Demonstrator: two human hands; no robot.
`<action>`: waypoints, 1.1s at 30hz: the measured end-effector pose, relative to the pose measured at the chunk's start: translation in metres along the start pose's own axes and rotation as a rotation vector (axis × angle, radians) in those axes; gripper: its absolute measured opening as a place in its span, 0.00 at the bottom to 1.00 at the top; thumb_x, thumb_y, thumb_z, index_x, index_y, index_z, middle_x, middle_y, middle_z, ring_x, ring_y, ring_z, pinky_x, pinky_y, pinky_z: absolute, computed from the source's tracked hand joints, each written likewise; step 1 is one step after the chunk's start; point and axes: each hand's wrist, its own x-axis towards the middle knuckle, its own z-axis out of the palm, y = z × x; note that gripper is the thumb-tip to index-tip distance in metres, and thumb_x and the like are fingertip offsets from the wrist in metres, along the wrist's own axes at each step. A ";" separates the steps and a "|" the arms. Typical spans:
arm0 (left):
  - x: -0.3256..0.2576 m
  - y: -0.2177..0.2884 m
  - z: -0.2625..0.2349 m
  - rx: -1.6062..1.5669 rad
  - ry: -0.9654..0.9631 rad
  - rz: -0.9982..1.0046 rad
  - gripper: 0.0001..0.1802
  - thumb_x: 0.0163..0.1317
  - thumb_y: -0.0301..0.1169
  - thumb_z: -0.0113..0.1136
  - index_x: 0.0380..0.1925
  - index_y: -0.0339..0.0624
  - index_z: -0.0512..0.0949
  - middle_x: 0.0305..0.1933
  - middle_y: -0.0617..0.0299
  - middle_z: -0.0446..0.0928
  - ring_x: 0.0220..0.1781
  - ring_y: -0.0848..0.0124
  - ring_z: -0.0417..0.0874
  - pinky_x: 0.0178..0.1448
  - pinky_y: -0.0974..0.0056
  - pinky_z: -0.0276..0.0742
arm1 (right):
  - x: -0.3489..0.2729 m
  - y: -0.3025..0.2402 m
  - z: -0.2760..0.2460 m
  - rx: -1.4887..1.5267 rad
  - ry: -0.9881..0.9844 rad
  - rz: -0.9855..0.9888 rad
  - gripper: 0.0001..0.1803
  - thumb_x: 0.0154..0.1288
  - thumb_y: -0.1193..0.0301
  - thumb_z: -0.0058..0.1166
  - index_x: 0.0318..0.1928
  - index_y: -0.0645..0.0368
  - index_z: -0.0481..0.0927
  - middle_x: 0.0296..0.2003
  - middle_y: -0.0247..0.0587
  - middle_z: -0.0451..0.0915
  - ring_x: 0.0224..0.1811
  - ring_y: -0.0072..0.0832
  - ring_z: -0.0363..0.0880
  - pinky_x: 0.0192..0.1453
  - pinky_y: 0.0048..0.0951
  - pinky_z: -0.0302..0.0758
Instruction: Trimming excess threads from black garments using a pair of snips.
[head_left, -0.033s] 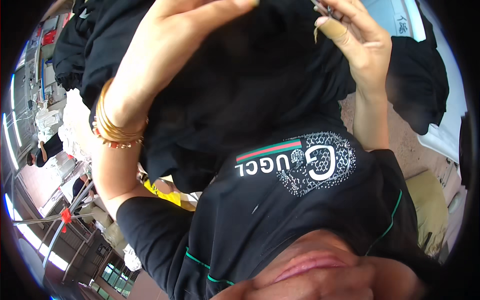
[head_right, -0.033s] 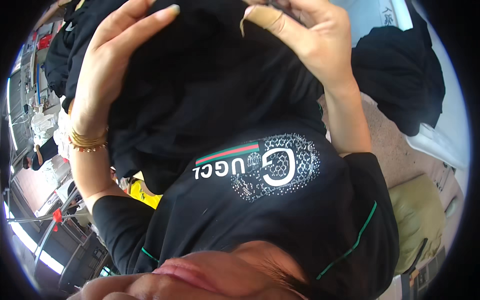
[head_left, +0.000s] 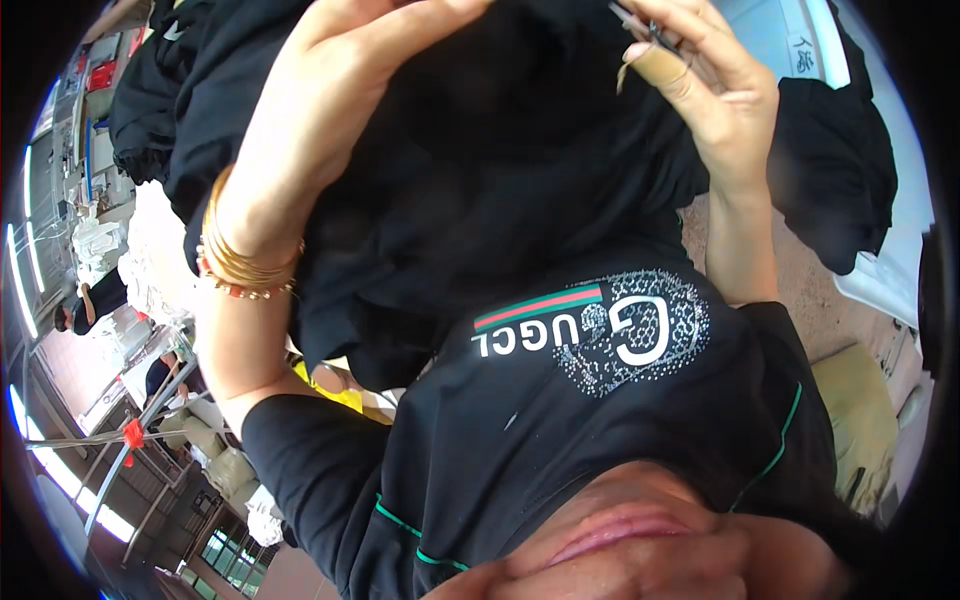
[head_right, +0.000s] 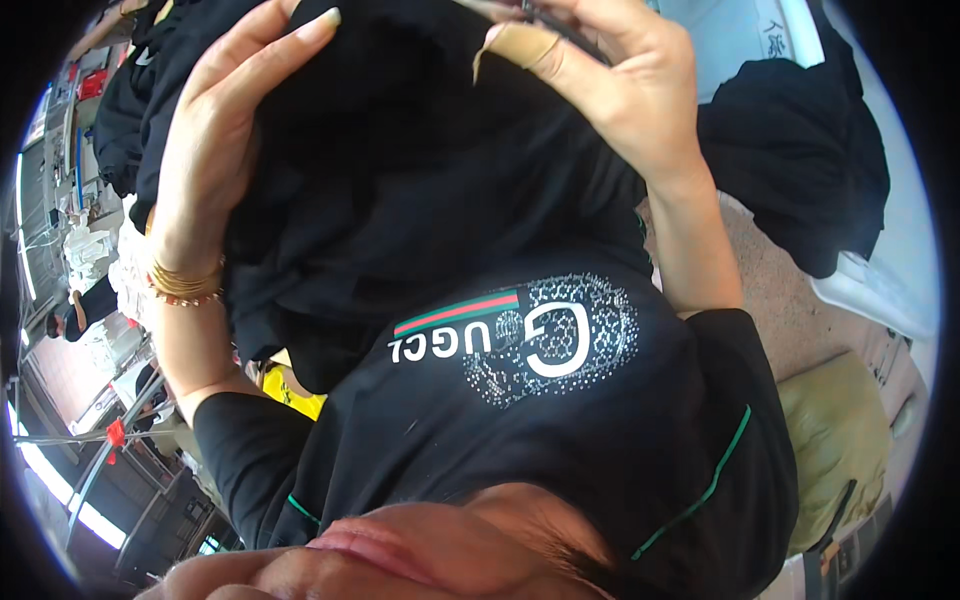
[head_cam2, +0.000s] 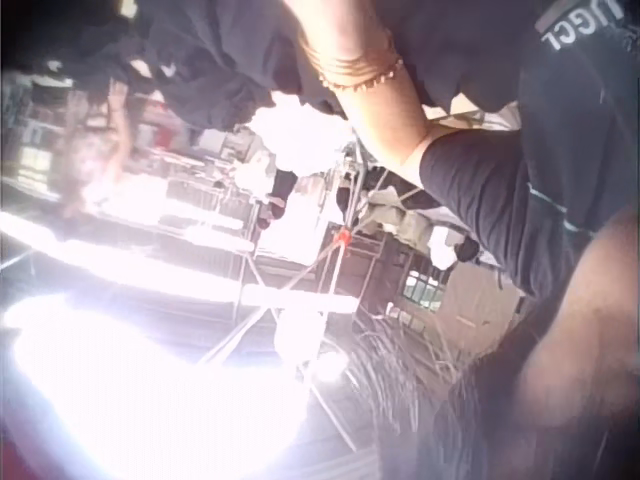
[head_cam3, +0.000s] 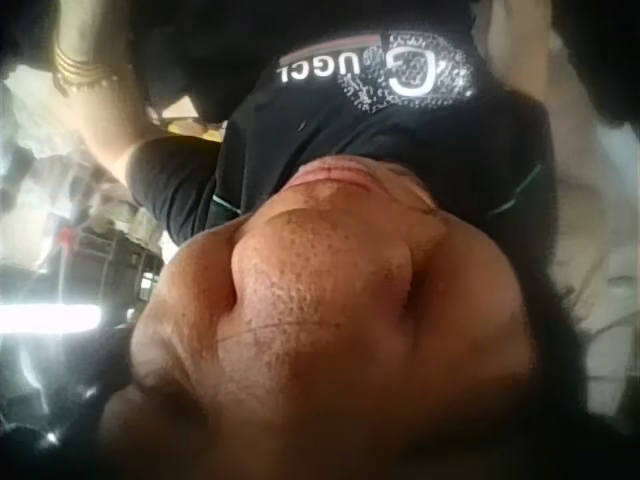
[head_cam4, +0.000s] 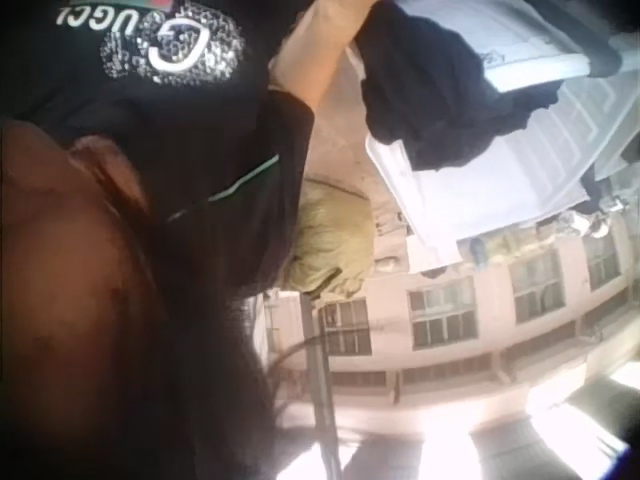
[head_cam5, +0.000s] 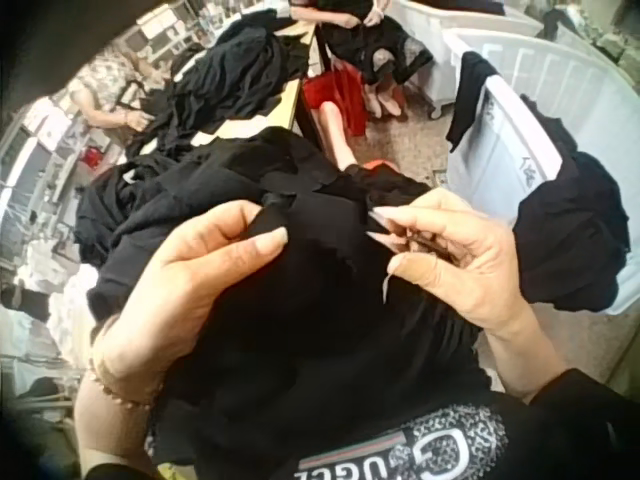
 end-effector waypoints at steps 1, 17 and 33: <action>0.004 -0.010 -0.015 0.066 -0.003 0.123 0.09 0.70 0.25 0.61 0.48 0.36 0.82 0.45 0.65 0.85 0.49 0.76 0.84 0.58 0.72 0.76 | -0.002 -0.005 0.001 -0.005 0.026 0.007 0.20 0.62 0.82 0.70 0.56 0.70 0.84 0.44 0.40 0.81 0.42 0.21 0.80 0.46 0.19 0.74; 0.007 -0.007 -0.037 0.044 -0.141 0.191 0.12 0.73 0.28 0.60 0.54 0.40 0.82 0.49 0.67 0.85 0.52 0.80 0.84 0.63 0.75 0.74 | 0.033 -0.021 0.026 -0.199 -0.028 -0.232 0.22 0.60 0.81 0.71 0.56 0.69 0.85 0.39 0.39 0.81 0.37 0.23 0.77 0.40 0.22 0.73; 0.009 -0.012 -0.034 0.091 -0.196 0.224 0.10 0.74 0.30 0.60 0.51 0.41 0.82 0.49 0.70 0.84 0.52 0.83 0.82 0.64 0.76 0.71 | 0.037 -0.010 0.031 0.123 -0.013 -0.077 0.19 0.67 0.79 0.66 0.58 0.68 0.82 0.44 0.35 0.81 0.41 0.20 0.79 0.48 0.19 0.74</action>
